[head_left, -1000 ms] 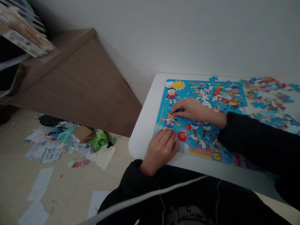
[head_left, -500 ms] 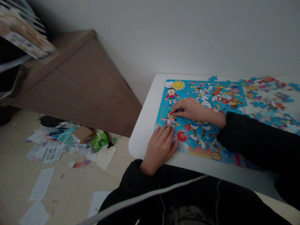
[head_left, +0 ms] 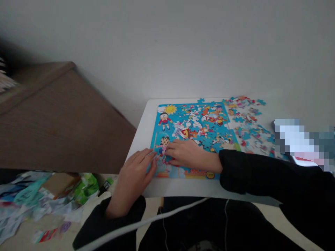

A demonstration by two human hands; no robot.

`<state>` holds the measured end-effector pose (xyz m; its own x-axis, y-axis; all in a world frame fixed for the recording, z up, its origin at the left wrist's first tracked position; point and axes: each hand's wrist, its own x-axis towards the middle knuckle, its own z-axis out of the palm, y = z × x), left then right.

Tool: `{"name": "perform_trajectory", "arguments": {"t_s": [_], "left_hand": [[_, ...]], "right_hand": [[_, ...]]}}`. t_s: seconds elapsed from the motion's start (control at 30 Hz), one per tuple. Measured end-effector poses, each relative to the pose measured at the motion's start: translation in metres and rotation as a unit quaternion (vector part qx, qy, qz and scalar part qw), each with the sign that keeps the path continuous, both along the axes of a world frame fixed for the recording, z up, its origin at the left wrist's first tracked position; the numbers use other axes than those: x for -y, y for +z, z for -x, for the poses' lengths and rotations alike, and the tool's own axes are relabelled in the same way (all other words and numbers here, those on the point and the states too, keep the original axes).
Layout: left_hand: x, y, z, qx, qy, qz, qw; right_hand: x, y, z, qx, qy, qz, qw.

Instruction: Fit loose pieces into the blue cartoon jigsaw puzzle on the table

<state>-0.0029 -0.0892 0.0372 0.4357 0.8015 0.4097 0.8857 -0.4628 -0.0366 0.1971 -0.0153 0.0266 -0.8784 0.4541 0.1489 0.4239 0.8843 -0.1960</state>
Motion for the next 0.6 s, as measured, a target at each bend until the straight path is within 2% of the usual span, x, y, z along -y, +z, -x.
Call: {"name": "perform_trajectory", "arguments": {"t_s": [0.17,0.33,0.43,0.6], "left_hand": [[-0.020,0.009,0.002,-0.021,0.017,0.033,0.999],[-0.031,-0.002,-0.005,0.014,0.039,0.055,0.998],[-0.034,-0.012,-0.006,0.048,0.030,0.074,0.996],[-0.035,-0.023,-0.004,0.068,0.012,0.060,0.996]], "right_hand": [[-0.006,0.001,0.009,-0.016,-0.026,0.034,0.999],[-0.007,0.020,0.003,-0.007,-0.028,0.039,0.999],[-0.009,0.034,-0.027,-0.016,-0.065,0.028,0.997],[-0.018,0.046,-0.110,0.043,-0.200,0.046,0.978]]}}
